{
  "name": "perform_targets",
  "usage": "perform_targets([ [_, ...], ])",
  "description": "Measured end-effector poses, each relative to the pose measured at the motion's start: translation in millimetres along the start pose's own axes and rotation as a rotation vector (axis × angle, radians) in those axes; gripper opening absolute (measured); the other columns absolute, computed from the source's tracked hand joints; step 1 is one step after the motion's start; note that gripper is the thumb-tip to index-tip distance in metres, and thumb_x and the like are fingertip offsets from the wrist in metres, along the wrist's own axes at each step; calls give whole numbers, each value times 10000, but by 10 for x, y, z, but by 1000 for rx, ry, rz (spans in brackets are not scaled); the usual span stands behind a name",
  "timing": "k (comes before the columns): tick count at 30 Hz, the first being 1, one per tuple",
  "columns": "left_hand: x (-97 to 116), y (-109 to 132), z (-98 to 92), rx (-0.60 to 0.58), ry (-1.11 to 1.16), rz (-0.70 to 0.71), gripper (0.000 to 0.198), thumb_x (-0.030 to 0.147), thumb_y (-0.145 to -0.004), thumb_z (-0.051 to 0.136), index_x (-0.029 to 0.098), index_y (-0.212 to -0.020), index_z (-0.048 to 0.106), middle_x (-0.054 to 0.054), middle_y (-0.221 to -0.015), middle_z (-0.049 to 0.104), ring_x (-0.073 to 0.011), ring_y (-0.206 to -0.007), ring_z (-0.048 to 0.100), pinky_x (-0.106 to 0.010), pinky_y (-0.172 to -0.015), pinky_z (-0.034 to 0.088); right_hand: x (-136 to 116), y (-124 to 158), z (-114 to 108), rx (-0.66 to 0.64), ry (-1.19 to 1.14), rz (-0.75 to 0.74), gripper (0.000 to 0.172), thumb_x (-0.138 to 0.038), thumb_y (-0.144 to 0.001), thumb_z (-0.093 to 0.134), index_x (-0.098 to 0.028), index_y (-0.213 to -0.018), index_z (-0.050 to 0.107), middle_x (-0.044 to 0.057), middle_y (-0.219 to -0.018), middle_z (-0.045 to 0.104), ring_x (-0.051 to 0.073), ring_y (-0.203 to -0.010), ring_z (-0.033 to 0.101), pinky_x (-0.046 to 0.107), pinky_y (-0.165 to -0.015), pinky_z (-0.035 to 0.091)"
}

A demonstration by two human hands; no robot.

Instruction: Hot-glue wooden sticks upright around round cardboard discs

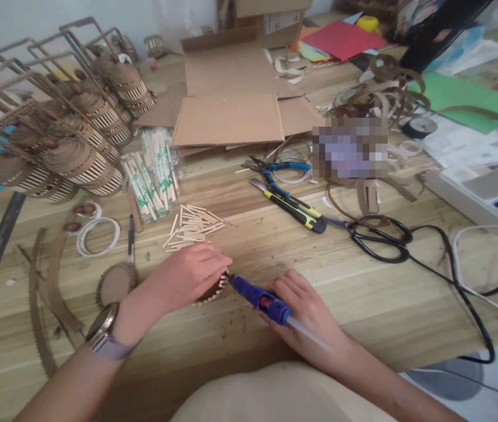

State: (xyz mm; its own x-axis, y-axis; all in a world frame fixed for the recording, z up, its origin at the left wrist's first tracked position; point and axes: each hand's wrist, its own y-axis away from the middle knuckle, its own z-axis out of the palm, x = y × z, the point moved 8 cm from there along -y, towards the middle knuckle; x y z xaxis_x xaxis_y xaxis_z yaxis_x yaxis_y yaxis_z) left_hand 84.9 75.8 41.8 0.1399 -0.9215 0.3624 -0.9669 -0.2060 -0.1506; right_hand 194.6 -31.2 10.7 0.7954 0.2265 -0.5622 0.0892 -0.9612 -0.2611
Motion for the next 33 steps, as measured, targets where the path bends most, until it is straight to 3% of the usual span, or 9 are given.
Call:
perform_targets([
  [10,-6,-3,-3,-19,3,-9,243,168,-979,455,147,-1068,681,-89,-1016,751,-201,-948,695,-367,-885,559,-1,19,7,-6,25,-4,56,-171,-895,561,-178,-852,597,49,-735,631,215,-718,516,345,-647,418],
  [18,-13,3,11,-41,-5,-6,241,178,-987,449,160,-1083,669,-72,-1030,750,-192,-966,690,-347,-906,547,-27,18,-41,13,88,-38,169,-146,-935,483,-188,-804,582,42,-704,618,199,-678,494,328,-621,367],
  [22,-6,7,19,-46,1,11,240,175,-986,447,144,-1084,664,-83,-1038,748,-203,-977,691,-376,-914,553,-2,64,-106,16,51,-27,103,-183,-934,520,-180,-877,606,45,-737,650,199,-681,528,335,-626,382],
  [24,-7,12,23,-47,3,19,246,162,-978,450,150,-1094,667,-87,-1051,746,-207,-991,690,-394,-933,551,77,86,-142,1,-49,57,77,-223,-933,548,-191,-916,615,50,-778,664,201,-714,568,337,-652,431],
  [27,0,25,9,-49,3,30,273,139,-965,455,169,-1134,666,-93,-1132,731,-211,-1065,674,-434,-1016,512,295,116,-186,-15,-294,304,156,-352,-925,572,-207,-894,621,70,-872,666,208,-796,620,335,-695,502],
  [31,29,78,-150,32,-46,-13,352,136,-978,430,176,-1298,573,-132,-1371,595,-245,-1290,543,-490,-1115,419,598,220,-118,-160,-603,712,408,-561,-918,490,-184,-823,612,25,-654,598,161,-567,570,279,-497,462],
  [33,39,162,-272,105,-73,-90,421,160,-984,441,222,-1399,475,-124,-1456,511,-263,-1362,464,-497,-1130,397,654,253,-148,-224,-708,779,458,-595,-907,479,-167,-852,631,31,-652,616,159,-560,581,276,-498,476],
])
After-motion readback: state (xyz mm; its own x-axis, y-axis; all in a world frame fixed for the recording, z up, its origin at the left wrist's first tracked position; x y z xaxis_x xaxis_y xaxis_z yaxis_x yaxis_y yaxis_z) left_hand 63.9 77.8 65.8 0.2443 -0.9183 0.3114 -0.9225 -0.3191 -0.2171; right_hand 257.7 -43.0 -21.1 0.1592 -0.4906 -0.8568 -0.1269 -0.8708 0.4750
